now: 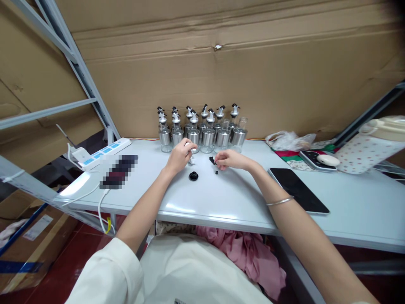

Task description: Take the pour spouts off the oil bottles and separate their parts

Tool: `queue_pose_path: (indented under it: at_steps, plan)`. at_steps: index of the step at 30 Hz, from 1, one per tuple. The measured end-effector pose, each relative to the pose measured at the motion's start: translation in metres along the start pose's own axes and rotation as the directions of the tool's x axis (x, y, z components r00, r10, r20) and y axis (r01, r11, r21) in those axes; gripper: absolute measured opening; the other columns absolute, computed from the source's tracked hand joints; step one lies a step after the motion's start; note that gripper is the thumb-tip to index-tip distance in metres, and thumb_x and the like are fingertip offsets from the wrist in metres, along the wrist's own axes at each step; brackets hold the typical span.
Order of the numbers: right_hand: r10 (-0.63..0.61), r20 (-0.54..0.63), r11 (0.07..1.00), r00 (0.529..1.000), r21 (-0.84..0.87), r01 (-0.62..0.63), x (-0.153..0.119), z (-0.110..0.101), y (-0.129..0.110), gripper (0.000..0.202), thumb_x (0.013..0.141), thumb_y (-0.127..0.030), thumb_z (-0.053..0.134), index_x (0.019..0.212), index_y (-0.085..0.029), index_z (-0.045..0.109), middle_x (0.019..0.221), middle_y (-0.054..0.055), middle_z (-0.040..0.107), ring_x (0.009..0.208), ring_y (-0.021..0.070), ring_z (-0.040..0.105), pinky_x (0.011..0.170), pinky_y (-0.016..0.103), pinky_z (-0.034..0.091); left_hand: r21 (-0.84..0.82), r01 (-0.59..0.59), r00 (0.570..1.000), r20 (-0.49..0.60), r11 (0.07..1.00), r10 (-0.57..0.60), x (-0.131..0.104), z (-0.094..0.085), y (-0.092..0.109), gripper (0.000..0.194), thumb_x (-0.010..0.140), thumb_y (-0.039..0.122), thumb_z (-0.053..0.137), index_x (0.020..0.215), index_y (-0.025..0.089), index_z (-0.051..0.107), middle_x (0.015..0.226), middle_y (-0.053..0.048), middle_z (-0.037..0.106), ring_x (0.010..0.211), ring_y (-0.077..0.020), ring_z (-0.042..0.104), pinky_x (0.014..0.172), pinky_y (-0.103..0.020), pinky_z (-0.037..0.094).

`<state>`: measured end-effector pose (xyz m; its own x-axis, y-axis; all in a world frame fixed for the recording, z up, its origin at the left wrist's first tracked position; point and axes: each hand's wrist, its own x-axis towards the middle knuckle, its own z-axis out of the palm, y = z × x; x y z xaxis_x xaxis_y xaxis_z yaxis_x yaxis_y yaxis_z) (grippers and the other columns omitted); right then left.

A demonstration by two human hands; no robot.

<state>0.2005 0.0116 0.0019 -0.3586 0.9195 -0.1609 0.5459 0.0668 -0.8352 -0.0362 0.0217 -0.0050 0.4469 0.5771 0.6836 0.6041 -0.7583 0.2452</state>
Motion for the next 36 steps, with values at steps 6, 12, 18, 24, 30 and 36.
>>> queue_pose_path:
  at_steps: [6, 12, 18, 24, 30, 36]
  plan:
    - [0.042, 0.026, 0.994, 0.999, -0.104, -0.039, -0.002, -0.012, 0.009, 0.008, 0.069, -0.022, 0.064, 0.072, -0.015, 0.061, 0.060, 0.002, 0.062, 0.054, 0.0129, 0.058, 0.057, 0.028, 0.049, -0.002, 0.033, 0.999, -0.001, 0.999, -0.033, 0.001, -0.004, 0.005, 0.019, 0.085, 0.012, 0.045, 0.095, 0.017, 0.060, 0.096, -0.006, 0.055, 0.084, -0.0138, 0.055, 0.077, -0.023, 0.043]
    - [-0.065, 0.091, 0.964, 0.994, -0.253, 0.086, 0.000, -0.008, 0.009, 0.016, 0.062, -0.027, 0.067, 0.071, -0.015, 0.062, 0.055, -0.002, 0.057, 0.048, 0.0093, 0.047, 0.050, 0.024, 0.038, -0.009, 0.049, 0.999, 0.002, 0.999, -0.049, 0.001, -0.005, 0.006, 0.017, 0.090, 0.023, 0.045, 0.096, 0.017, 0.060, 0.094, -0.005, 0.056, 0.081, -0.0139, 0.055, 0.076, -0.023, 0.043]
    - [-0.045, 0.127, 0.949, 0.991, -0.305, 0.082, 0.002, -0.003, 0.010, 0.018, 0.059, -0.016, 0.060, 0.076, -0.015, 0.065, 0.060, -0.001, 0.062, 0.058, 0.0131, 0.055, 0.057, 0.024, 0.041, -0.008, 0.048, 0.999, 0.020, 0.999, -0.048, 0.001, -0.004, 0.006, 0.016, 0.089, 0.022, 0.047, 0.096, 0.016, 0.060, 0.093, -0.006, 0.057, 0.080, -0.0142, 0.056, 0.076, -0.023, 0.043]
    - [-0.054, 0.141, 0.932, 0.988, -0.349, 0.101, 0.002, -0.003, 0.009, 0.023, 0.055, -0.014, 0.061, 0.076, -0.016, 0.070, 0.064, -0.001, 0.064, 0.062, 0.0142, 0.056, 0.060, 0.024, 0.042, -0.007, 0.050, 0.998, 0.036, 0.999, -0.050, 0.001, -0.003, 0.005, 0.016, 0.089, 0.022, 0.047, 0.096, 0.017, 0.060, 0.093, -0.005, 0.057, 0.080, -0.0141, 0.056, 0.076, -0.024, 0.043]
    - [-0.044, 0.158, 0.933, 0.986, -0.347, 0.098, 0.000, -0.003, 0.006, 0.025, 0.058, -0.013, 0.060, 0.081, -0.015, 0.069, 0.064, 0.000, 0.064, 0.063, 0.0151, 0.057, 0.060, 0.025, 0.042, -0.007, 0.065, 0.996, 0.063, 0.998, -0.064, 0.001, -0.004, 0.007, 0.019, 0.090, 0.028, 0.046, 0.097, 0.017, 0.061, 0.095, -0.006, 0.060, 0.081, -0.0149, 0.057, 0.077, -0.024, 0.043]
    - [-0.274, -0.087, 0.936, 0.958, -0.252, 0.245, -0.004, 0.010, -0.009, 0.023, 0.074, -0.032, 0.058, 0.088, -0.015, 0.065, 0.075, 0.004, 0.065, 0.066, 0.0146, 0.057, 0.064, 0.027, 0.044, 0.019, 0.131, 0.979, 0.154, 0.991, -0.132, 0.001, 0.004, 0.012, 0.031, 0.086, 0.041, 0.053, 0.107, 0.019, 0.059, 0.082, -0.002, 0.066, 0.076, -0.0153, 0.058, 0.083, -0.027, 0.041]
